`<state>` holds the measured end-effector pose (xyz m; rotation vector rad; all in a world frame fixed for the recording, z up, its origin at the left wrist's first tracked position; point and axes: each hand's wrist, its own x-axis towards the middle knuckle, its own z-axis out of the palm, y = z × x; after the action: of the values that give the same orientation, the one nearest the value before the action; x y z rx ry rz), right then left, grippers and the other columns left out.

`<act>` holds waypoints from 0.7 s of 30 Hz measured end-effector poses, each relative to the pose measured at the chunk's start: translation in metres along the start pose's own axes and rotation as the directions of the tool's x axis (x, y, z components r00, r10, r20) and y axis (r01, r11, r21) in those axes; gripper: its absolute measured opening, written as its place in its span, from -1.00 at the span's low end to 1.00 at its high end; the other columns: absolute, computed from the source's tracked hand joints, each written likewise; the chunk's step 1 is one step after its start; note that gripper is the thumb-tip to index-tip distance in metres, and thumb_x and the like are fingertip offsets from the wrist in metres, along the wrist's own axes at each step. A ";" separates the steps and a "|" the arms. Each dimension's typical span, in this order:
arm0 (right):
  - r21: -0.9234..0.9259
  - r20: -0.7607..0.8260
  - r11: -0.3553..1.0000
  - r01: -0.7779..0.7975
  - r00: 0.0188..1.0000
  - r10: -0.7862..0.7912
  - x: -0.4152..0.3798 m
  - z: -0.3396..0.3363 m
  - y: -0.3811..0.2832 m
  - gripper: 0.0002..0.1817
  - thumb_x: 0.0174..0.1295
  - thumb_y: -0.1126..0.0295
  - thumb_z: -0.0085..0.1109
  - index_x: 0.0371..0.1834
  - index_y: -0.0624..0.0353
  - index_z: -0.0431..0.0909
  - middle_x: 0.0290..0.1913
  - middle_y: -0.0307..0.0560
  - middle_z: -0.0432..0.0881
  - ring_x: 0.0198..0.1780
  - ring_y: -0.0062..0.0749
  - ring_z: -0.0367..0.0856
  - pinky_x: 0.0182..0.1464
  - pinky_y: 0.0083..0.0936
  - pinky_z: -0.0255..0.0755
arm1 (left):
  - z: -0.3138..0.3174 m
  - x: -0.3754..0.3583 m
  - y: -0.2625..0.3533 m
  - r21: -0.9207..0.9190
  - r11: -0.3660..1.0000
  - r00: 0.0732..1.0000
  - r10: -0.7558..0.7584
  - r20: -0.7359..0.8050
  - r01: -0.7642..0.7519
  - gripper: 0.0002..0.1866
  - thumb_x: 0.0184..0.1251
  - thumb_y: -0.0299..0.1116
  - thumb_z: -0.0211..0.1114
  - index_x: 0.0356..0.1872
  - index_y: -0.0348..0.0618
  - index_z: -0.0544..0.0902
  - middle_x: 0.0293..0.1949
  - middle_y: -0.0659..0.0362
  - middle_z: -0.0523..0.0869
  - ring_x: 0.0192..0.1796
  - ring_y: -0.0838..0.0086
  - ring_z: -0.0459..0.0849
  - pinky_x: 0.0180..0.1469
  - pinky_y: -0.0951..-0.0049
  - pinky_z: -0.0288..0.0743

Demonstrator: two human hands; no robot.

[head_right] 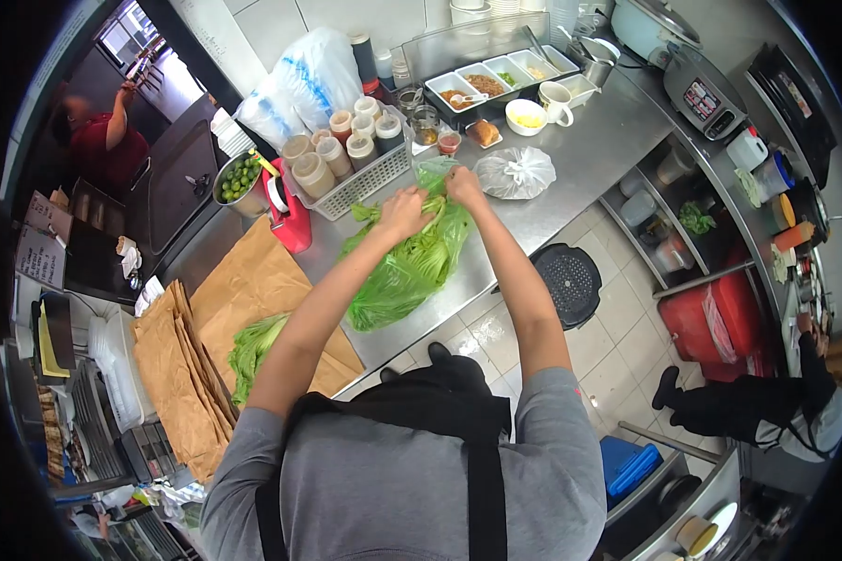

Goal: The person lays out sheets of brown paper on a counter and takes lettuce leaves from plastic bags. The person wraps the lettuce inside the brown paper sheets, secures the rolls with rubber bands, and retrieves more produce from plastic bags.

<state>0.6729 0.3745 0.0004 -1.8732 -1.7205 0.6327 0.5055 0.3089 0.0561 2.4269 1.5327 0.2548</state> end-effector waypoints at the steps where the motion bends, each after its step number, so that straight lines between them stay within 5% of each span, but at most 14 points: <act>1: 0.009 0.011 1.000 0.004 1.000 -0.004 -0.001 -0.003 -0.002 -0.76 0.09 0.30 0.09 -0.27 0.22 0.60 -0.26 0.17 0.65 -0.20 0.01 0.64 -0.11 -0.25 0.47 | -0.005 0.000 0.006 -0.007 0.999 0.999 -0.036 -0.014 0.036 -0.55 0.04 -0.19 0.36 -0.08 -0.24 0.57 0.02 -0.01 0.55 0.08 0.09 0.52 0.07 0.11 0.46; 2: 0.017 0.022 1.000 0.006 1.000 -0.006 -0.002 -0.006 -0.003 -0.77 0.11 0.33 0.08 -0.28 0.24 0.60 -0.28 0.15 0.66 -0.23 -0.02 0.65 -0.13 -0.28 0.48 | -0.007 0.001 0.009 0.030 0.998 0.999 -0.052 -0.003 0.052 -0.49 -0.02 -0.15 0.40 -0.06 -0.23 0.56 0.02 -0.01 0.54 0.08 0.10 0.52 0.06 0.11 0.46; 4: 0.390 0.176 0.915 -0.101 0.984 0.033 0.005 -0.005 0.007 -0.82 0.17 0.38 0.06 -0.28 0.25 0.57 -0.33 0.05 0.65 -0.30 -0.16 0.65 -0.22 -0.30 0.51 | -0.009 0.003 0.014 0.103 0.991 0.996 -0.084 0.018 0.082 -0.37 -0.13 -0.06 0.47 -0.03 -0.23 0.54 0.03 0.00 0.54 0.09 0.11 0.52 0.04 0.11 0.47; 8: 0.714 0.457 0.554 -0.428 0.884 0.094 -0.004 -0.021 0.003 -0.86 0.24 0.42 0.02 -0.32 0.28 0.49 -0.41 -0.07 0.61 -0.41 -0.30 0.62 -0.38 -0.33 0.54 | -0.020 0.005 0.016 0.041 0.995 0.994 -0.090 0.058 0.088 -0.35 -0.21 -0.04 0.52 -0.06 -0.21 0.58 -0.02 -0.01 0.58 0.03 0.15 0.57 0.03 0.16 0.49; 14: 0.660 0.521 0.578 -0.480 0.847 0.108 -0.020 -0.035 0.008 -0.91 0.28 0.45 0.01 -0.31 0.20 0.49 -0.42 -0.05 0.63 -0.48 -0.37 0.61 -0.47 -0.49 0.52 | -0.083 -0.030 -0.003 -0.337 0.939 0.993 0.036 -0.114 -0.073 -0.39 -0.22 -0.10 0.55 -0.08 -0.18 0.61 -0.11 0.06 0.63 -0.07 0.29 0.63 0.00 0.29 0.51; 19: 0.621 0.518 0.686 -0.379 0.855 0.004 -0.029 -0.025 0.016 -0.88 0.27 0.42 0.04 -0.33 0.24 0.49 -0.42 -0.04 0.65 -0.48 -0.36 0.63 -0.46 -0.48 0.50 | -0.131 -0.087 -0.026 -0.597 0.744 0.910 0.036 -0.413 -0.300 -0.44 -0.17 -0.37 0.56 -0.03 -0.20 0.59 -0.15 0.16 0.63 -0.06 0.43 0.61 -0.01 0.44 0.49; 21: 0.601 0.516 0.731 -0.323 0.855 -0.047 -0.032 -0.024 0.015 -0.87 0.26 0.42 0.05 -0.32 0.27 0.49 -0.42 -0.04 0.65 -0.48 -0.37 0.64 -0.43 -0.49 0.49 | -0.143 -0.105 -0.030 -0.768 0.533 0.903 -0.015 -0.429 -0.356 -0.45 -0.15 -0.52 0.52 0.00 -0.21 0.57 -0.11 0.18 0.62 -0.03 0.46 0.59 0.03 0.46 0.49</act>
<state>0.6967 0.3398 0.0084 -1.3666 -1.3195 1.6862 0.3942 0.2439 0.1820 1.7424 0.8895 1.2706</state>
